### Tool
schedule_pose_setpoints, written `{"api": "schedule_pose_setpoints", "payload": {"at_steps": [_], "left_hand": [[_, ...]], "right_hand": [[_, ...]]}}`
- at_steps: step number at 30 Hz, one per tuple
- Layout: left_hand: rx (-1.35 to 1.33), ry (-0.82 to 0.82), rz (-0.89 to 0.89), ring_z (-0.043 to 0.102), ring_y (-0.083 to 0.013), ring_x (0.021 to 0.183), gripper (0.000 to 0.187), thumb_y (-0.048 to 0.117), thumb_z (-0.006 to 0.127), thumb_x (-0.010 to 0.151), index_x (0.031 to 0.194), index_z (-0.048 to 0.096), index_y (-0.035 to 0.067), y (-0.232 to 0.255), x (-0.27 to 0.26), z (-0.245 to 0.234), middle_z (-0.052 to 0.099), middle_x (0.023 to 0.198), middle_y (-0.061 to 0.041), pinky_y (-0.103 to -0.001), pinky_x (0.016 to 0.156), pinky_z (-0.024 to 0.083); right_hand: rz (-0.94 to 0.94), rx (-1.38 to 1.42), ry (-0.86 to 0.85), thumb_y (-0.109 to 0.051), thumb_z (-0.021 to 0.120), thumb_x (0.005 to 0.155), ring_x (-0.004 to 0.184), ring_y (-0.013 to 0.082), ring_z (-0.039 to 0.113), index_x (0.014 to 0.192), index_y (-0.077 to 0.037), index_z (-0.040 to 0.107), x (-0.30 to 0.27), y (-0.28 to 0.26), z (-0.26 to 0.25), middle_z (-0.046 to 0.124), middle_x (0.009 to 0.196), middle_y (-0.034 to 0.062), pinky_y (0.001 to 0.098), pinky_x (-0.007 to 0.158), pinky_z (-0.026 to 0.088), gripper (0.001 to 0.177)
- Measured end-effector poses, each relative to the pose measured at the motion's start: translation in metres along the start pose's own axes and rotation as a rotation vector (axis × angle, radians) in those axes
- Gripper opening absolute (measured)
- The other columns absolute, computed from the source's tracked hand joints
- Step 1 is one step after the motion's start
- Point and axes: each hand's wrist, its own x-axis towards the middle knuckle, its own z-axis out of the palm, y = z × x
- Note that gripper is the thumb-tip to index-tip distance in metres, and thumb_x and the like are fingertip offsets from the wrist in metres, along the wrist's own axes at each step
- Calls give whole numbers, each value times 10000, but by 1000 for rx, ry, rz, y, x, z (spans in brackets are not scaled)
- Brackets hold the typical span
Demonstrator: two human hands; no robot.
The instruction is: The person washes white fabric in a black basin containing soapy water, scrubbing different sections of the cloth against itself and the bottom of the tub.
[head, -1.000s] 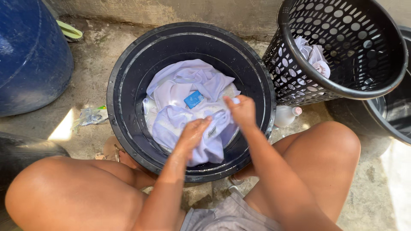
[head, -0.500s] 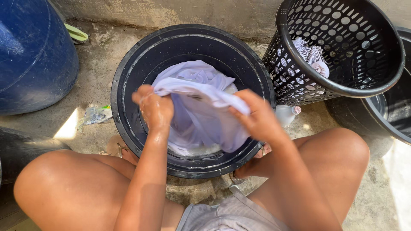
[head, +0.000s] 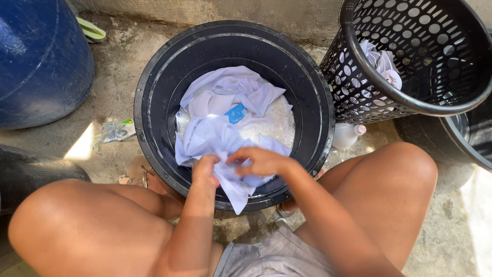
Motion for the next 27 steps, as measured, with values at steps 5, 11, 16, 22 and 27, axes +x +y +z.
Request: {"api": "schedule_pose_setpoints", "payload": {"at_steps": [5, 11, 16, 22, 27], "left_hand": [[-139, -57, 165, 737, -270, 977, 477, 276, 680, 874, 1274, 591, 31, 47, -61, 25, 717, 1157, -145, -442, 828, 596], [694, -500, 311, 721, -238, 987, 460, 88, 794, 805, 1231, 693, -52, 80, -103, 31, 764, 1065, -71, -430, 898, 562], [12, -542, 221, 644, -263, 1178, 464, 103, 662, 924, 1370, 554, 37, 84, -98, 39, 650, 1277, -98, -470, 1037, 525], [-602, -566, 403, 626, -357, 1234, 592, 349, 686, 909, 1380, 536, 22, 115, -76, 32, 636, 1344, -176, -560, 1056, 493], [-292, -198, 58, 645, -261, 1166, 551, 281, 747, 822, 1330, 588, 137, 59, -41, 60, 660, 1251, -55, -548, 1052, 501]], "right_hand": [[255, -161, 415, -179, 783, 753, 1182, 299, 672, 1405, -68, 583, 32, 86, -26, 643, 1364, 156, 374, 1006, 534, 691], [172, 24, 229, -309, 929, 535, 1322, 359, 548, 1559, -94, 299, 77, 143, 32, 492, 1455, 215, 388, 1078, 462, 1221], [340, -140, 61, -439, 881, 561, 1187, 326, 639, 1466, -165, 453, 79, 174, 92, 679, 1295, 134, 392, 997, 499, 1037], [307, 563, 525, -276, 701, 793, 963, 240, 742, 1095, -106, 800, 57, 109, 7, 791, 1088, 127, 359, 888, 569, 361], [-412, 160, 855, -156, 886, 615, 1374, 205, 471, 1033, -10, 743, 21, -29, -18, 447, 1431, 141, 329, 1178, 388, 465]]}}
